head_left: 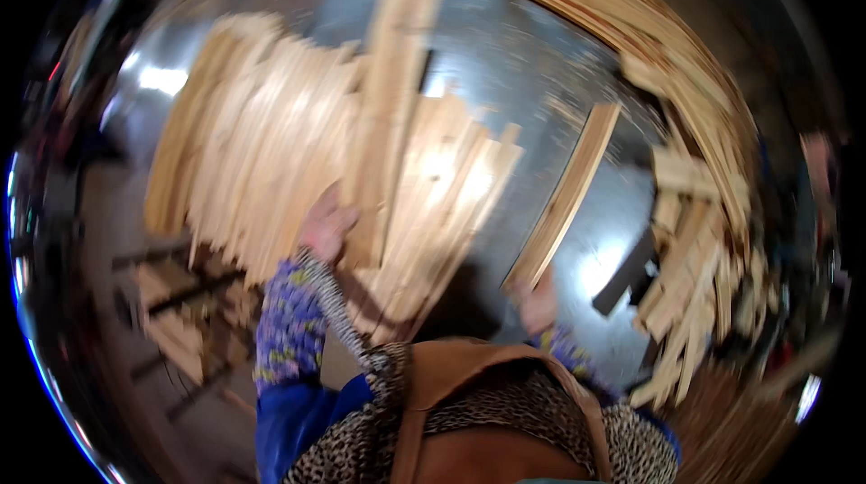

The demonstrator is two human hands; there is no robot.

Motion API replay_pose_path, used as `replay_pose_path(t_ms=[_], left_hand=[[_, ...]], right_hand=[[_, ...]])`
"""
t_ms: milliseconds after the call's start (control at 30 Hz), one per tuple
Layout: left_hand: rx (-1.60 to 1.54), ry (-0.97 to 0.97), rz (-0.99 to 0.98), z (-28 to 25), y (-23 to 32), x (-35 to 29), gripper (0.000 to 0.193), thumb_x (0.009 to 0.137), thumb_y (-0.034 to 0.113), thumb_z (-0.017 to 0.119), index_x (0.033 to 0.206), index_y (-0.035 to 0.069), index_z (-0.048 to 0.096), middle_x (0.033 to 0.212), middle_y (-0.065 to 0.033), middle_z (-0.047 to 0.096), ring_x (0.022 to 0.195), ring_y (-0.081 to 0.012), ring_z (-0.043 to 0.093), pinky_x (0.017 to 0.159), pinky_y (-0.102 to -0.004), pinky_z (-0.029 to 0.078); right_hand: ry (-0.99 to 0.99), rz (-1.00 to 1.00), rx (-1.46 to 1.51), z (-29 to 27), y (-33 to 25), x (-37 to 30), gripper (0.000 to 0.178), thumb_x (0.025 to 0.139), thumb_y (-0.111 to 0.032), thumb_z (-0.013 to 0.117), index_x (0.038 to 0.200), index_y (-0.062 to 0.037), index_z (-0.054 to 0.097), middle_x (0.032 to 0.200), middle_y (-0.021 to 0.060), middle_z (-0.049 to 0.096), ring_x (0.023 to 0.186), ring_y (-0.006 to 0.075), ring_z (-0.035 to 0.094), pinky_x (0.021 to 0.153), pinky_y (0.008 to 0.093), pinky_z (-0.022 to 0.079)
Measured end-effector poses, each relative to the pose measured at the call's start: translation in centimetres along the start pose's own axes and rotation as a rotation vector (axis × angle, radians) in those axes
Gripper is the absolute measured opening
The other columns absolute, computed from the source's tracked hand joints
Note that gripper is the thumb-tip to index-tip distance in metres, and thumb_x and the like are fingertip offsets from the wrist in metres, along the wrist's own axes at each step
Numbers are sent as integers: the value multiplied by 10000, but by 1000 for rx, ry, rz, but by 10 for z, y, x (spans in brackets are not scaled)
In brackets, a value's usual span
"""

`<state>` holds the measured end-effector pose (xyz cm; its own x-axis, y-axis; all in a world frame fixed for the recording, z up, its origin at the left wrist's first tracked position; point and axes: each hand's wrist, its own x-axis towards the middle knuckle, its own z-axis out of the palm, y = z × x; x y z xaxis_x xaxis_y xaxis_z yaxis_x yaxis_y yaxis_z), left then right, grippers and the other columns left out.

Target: The person repeatedly picks up thin wooden planks from a pile on a metal table and places them into a neat vertical stack. The person handles the planks one at a time, organizing them into a growing stack throughout the clip.

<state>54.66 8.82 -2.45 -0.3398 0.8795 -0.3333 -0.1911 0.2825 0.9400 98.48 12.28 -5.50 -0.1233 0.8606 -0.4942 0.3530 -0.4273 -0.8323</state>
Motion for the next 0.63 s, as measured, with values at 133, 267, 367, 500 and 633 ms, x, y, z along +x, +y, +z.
replay_pose_path(t_ms=[133,267,367,500,633], left_hand=[[587,198,81,-37,76,11,612,997,234,684,1539,-38,601,1517,-196,665,1358,-300,630,1191,-397,462],[607,425,1,-162,111,0,714,989,337,711,1594,-10,557,1491,-206,680,1386,-299,619,1200,-409,463],[799,446,-127,-242,158,-9,761,987,390,719,1633,39,521,1490,-213,685,1392,-316,626,1201,-403,469],[1508,708,-273,-346,149,-1,771,1006,542,666,1675,203,484,1587,-175,611,1472,-343,569,1222,-453,456],[1738,820,-231,-393,76,-17,893,1016,628,652,1752,249,318,1738,-163,444,1573,-333,457,1295,-452,381]], right_hand=[[-397,-312,-541,68,13,-41,926,981,-343,797,1730,-142,292,1195,264,770,1126,500,740,942,566,595],[-463,-46,-219,94,30,-1,781,1042,-323,739,1697,-120,365,1164,221,763,1044,427,741,970,474,584],[-432,-80,-55,102,53,21,657,1104,-331,649,1676,-111,411,1297,181,719,1126,328,707,1010,414,567],[-390,-247,-109,109,101,37,644,1145,-379,568,1700,-123,364,1499,162,633,1288,245,653,1062,371,549],[-466,147,142,108,57,25,729,1144,-414,558,1756,-149,263,1565,171,595,1347,231,637,1093,350,538]])
